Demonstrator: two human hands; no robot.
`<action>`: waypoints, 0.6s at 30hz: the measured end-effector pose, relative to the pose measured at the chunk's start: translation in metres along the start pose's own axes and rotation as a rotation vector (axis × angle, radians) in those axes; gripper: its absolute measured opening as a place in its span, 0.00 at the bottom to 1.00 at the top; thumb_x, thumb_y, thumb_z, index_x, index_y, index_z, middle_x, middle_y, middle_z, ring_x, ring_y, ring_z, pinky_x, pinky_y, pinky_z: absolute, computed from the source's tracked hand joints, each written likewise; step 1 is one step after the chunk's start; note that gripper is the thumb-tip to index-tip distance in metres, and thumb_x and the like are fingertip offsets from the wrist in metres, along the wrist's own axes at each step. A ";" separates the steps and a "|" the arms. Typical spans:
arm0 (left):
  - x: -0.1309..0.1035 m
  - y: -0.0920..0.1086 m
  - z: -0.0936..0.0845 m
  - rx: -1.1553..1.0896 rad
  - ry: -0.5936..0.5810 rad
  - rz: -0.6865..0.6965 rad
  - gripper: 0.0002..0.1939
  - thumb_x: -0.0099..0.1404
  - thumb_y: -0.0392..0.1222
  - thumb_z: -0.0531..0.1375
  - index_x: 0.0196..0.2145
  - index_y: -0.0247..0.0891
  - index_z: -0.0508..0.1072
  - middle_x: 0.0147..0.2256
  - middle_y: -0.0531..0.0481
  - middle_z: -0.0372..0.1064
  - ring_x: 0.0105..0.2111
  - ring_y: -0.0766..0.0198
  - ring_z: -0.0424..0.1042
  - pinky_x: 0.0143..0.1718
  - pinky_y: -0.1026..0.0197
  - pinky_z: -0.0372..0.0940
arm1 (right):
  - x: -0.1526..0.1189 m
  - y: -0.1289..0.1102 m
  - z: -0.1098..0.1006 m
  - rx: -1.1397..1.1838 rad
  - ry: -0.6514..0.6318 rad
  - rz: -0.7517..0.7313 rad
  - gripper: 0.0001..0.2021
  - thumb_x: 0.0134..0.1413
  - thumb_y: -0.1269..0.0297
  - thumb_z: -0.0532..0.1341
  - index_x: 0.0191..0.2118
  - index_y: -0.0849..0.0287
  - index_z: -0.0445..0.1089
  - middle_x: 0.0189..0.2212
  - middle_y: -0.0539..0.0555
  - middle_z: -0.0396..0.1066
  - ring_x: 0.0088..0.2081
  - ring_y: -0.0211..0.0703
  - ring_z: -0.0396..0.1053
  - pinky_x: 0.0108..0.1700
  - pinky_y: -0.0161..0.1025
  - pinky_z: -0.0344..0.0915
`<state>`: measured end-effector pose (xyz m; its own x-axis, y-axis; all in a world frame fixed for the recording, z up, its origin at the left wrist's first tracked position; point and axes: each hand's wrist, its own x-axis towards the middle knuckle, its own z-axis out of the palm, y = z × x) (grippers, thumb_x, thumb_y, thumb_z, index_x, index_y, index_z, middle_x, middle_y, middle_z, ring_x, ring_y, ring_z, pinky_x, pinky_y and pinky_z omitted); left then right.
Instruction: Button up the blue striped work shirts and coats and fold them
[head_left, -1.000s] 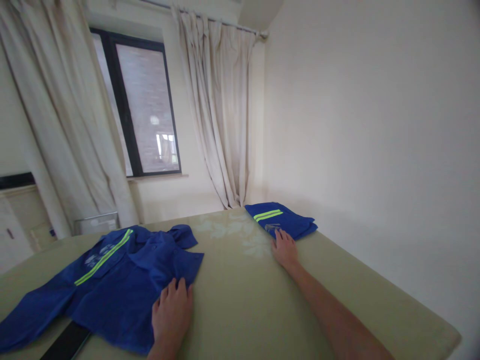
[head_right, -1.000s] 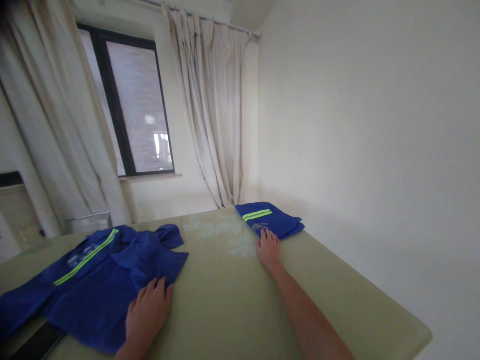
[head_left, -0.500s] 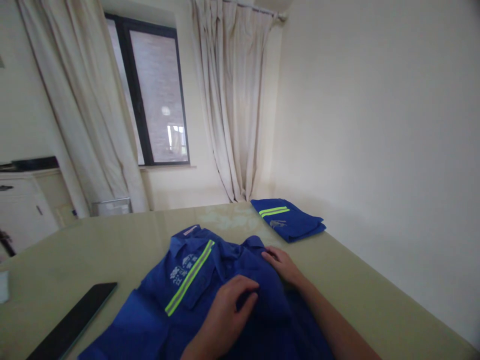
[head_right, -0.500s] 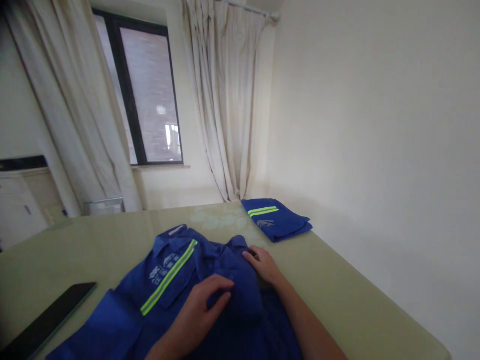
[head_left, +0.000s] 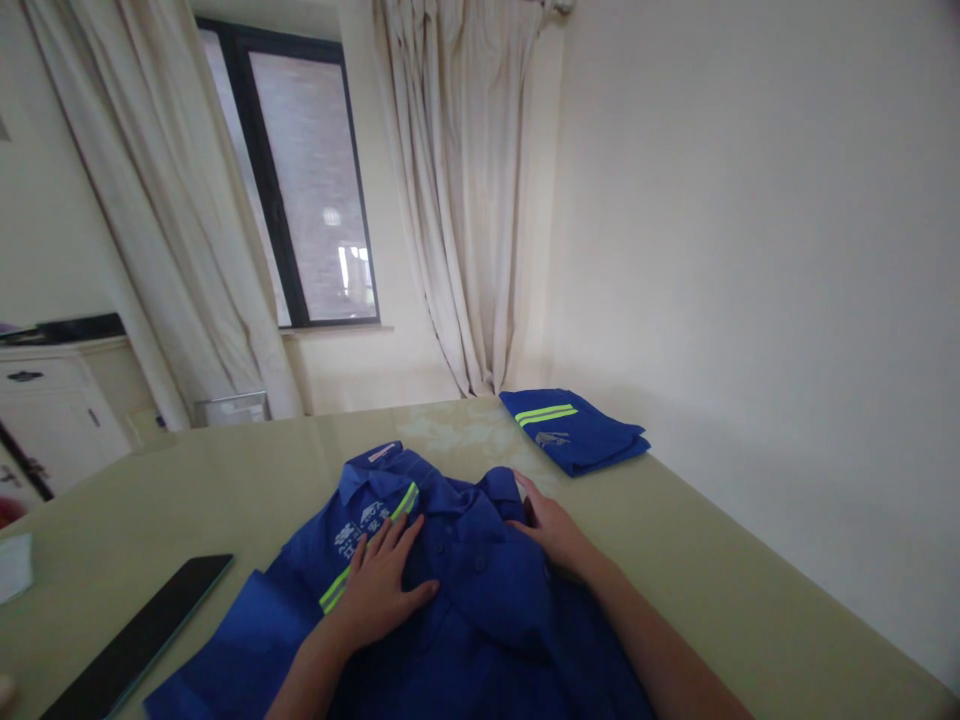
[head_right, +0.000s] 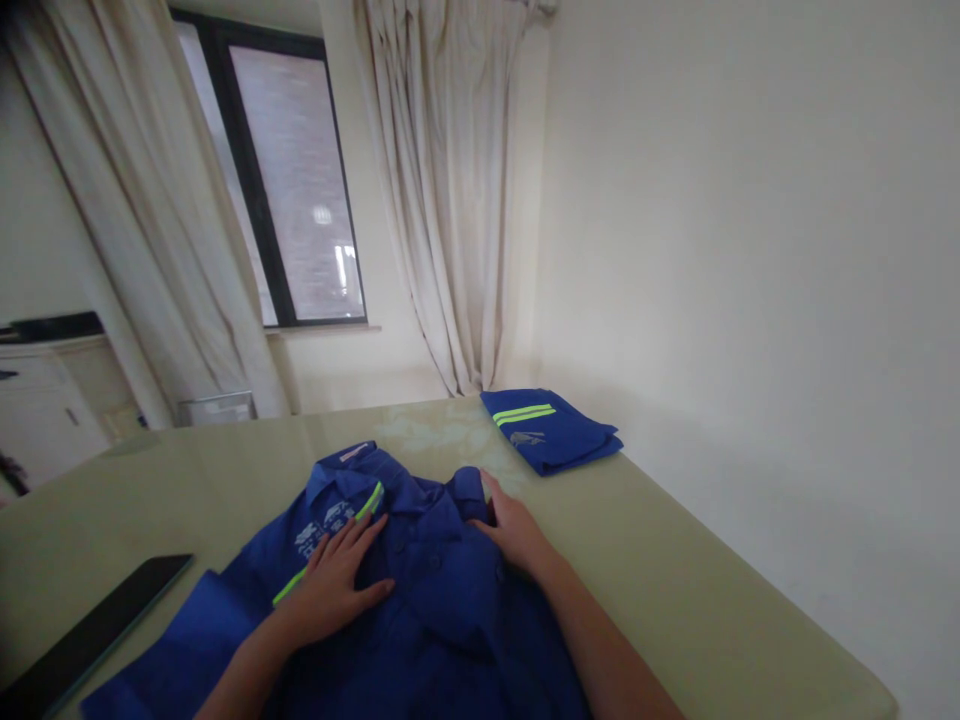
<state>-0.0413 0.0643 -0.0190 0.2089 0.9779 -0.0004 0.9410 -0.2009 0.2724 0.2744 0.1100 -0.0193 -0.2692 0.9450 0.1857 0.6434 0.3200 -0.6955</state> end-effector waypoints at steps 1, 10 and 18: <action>0.000 -0.004 -0.003 -0.024 -0.029 0.019 0.46 0.61 0.61 0.61 0.72 0.48 0.52 0.73 0.47 0.43 0.73 0.44 0.41 0.71 0.37 0.38 | 0.000 0.001 0.000 0.010 -0.001 -0.009 0.42 0.59 0.51 0.64 0.74 0.55 0.46 0.38 0.54 0.77 0.37 0.49 0.73 0.46 0.45 0.68; -0.009 -0.009 -0.014 -0.037 -0.186 0.063 0.71 0.39 0.57 0.75 0.73 0.50 0.42 0.74 0.45 0.30 0.73 0.41 0.29 0.70 0.33 0.28 | 0.002 0.003 0.004 0.003 0.015 -0.177 0.40 0.58 0.49 0.63 0.72 0.54 0.53 0.70 0.61 0.56 0.68 0.57 0.55 0.69 0.53 0.51; 0.008 -0.032 -0.013 0.295 0.421 -0.207 0.33 0.66 0.32 0.55 0.68 0.47 0.62 0.72 0.46 0.49 0.72 0.47 0.46 0.71 0.36 0.31 | -0.001 -0.016 0.012 0.045 0.026 -0.025 0.33 0.61 0.57 0.60 0.69 0.59 0.57 0.40 0.58 0.79 0.42 0.51 0.76 0.48 0.46 0.69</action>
<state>-0.0735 0.0794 -0.0154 -0.0558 0.9251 0.3756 0.9984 0.0496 0.0261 0.2555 0.1033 -0.0170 -0.2655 0.9384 0.2210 0.6035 0.3406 -0.7210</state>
